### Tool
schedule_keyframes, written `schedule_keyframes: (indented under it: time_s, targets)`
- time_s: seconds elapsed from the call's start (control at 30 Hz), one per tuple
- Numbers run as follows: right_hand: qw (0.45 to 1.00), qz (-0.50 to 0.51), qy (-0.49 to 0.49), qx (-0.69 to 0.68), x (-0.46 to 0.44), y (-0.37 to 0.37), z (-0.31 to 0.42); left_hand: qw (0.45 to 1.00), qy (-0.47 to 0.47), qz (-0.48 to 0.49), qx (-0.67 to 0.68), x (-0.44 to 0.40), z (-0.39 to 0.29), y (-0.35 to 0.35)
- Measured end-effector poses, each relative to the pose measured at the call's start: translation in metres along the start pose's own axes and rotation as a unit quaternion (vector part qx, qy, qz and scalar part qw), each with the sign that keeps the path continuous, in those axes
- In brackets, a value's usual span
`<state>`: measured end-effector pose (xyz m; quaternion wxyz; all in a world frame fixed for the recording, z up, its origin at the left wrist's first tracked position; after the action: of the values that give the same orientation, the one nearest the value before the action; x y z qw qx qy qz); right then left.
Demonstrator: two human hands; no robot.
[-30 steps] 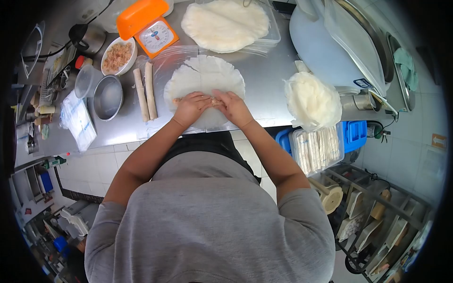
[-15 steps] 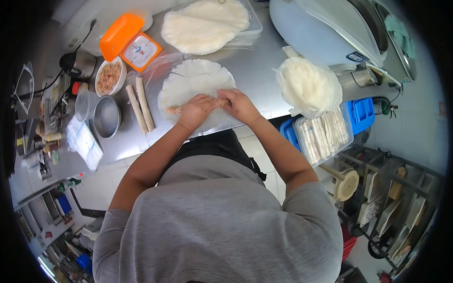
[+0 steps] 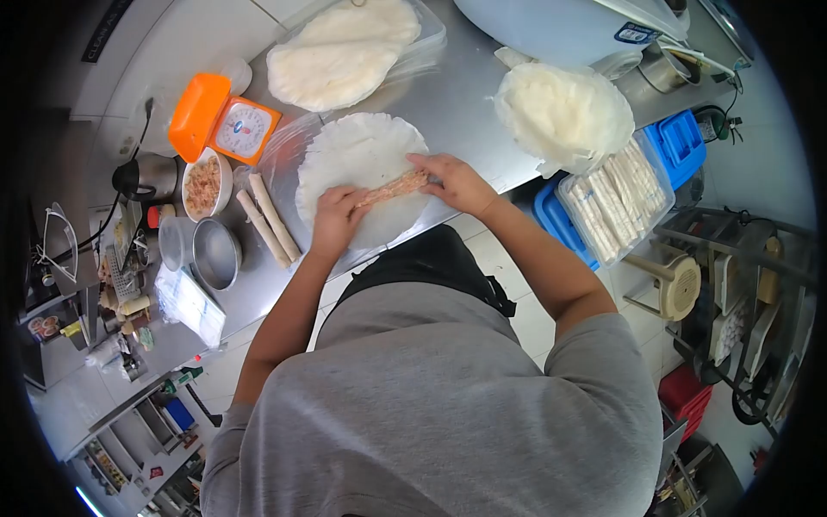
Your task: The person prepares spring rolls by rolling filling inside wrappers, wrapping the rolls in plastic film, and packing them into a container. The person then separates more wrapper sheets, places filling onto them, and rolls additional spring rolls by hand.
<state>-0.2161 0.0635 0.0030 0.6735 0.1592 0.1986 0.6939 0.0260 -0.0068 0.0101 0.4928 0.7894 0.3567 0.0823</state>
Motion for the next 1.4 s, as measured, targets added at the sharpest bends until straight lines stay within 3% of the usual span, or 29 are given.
schedule_keyframes:
  time_s: [0.1, 0.2, 0.3, 0.4, 0.5, 0.57, 0.67, 0.87, 0.97, 1.1, 1.17, 1.3, 1.4]
  targets:
    - [0.998, 0.019, -0.046, -0.043, -0.002, 0.001, 0.0, 0.999, 0.037, 0.0, -0.016, 0.024, 0.017, 0.024]
    - [0.993, -0.062, 0.049, 0.089, -0.01, 0.003, 0.022, 0.999, 0.047, -0.021, -0.016, 0.031, 0.02, 0.035]
    - [0.977, -0.022, 0.159, 0.14, -0.032, -0.032, 0.055, 0.998, 0.052, -0.035, -0.009, 0.034, 0.018, 0.034]
    - [0.964, 0.049, 0.202, 0.165, -0.052, -0.092, 0.071, 0.997, 0.062, -0.036, 0.02, 0.038, 0.036, 0.026]
    - [0.967, 0.099, 0.171, 0.161, -0.067, -0.118, 0.055, 0.997, 0.061, -0.047, 0.02, 0.04, 0.037, 0.033]
    - [0.973, 0.099, 0.143, 0.149, -0.066, -0.117, 0.057, 0.994, 0.068, -0.09, -0.002, 0.042, 0.032, 0.041]
    - [0.971, 0.094, 0.133, 0.173, -0.064, -0.122, 0.054, 0.995, 0.088, -0.041, 0.0, 0.052, 0.052, 0.036]
    - [0.971, 0.058, 0.125, 0.194, -0.063, -0.124, 0.065, 0.987, 0.133, -0.085, 0.031, 0.056, 0.051, 0.056]
    - [0.975, 0.068, 0.1, 0.187, -0.062, -0.126, 0.069, 0.989, 0.143, -0.017, 0.036, 0.066, 0.069, 0.055]
    - [0.978, -0.007, 0.118, 0.175, -0.059, -0.132, 0.077, 0.997, 0.051, -0.061, -0.023, 0.062, 0.058, 0.059]
    - [0.978, 0.016, 0.113, 0.176, -0.06, -0.141, 0.077, 0.995, 0.018, -0.07, -0.063, 0.061, 0.057, 0.053]
    - [0.981, 0.044, 0.099, 0.16, -0.069, -0.145, 0.078, 0.994, 0.033, -0.091, -0.048, 0.06, 0.055, 0.053]
    - [0.987, -0.035, 0.111, 0.107, -0.065, -0.134, 0.086, 0.994, 0.032, -0.089, -0.052, 0.056, 0.05, 0.058]
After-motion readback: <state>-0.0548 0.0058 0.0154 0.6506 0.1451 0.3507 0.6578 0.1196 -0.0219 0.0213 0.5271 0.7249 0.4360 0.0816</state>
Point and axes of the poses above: each hand's wrist, its own x-axis away from the middle knuckle, its own y-axis out of the back of the hand, z = x × y, the point moved 4 cm from there along -x, towards the middle knuckle, and after that the axes turned 4 degrees about -y, right-handed, at the moved point
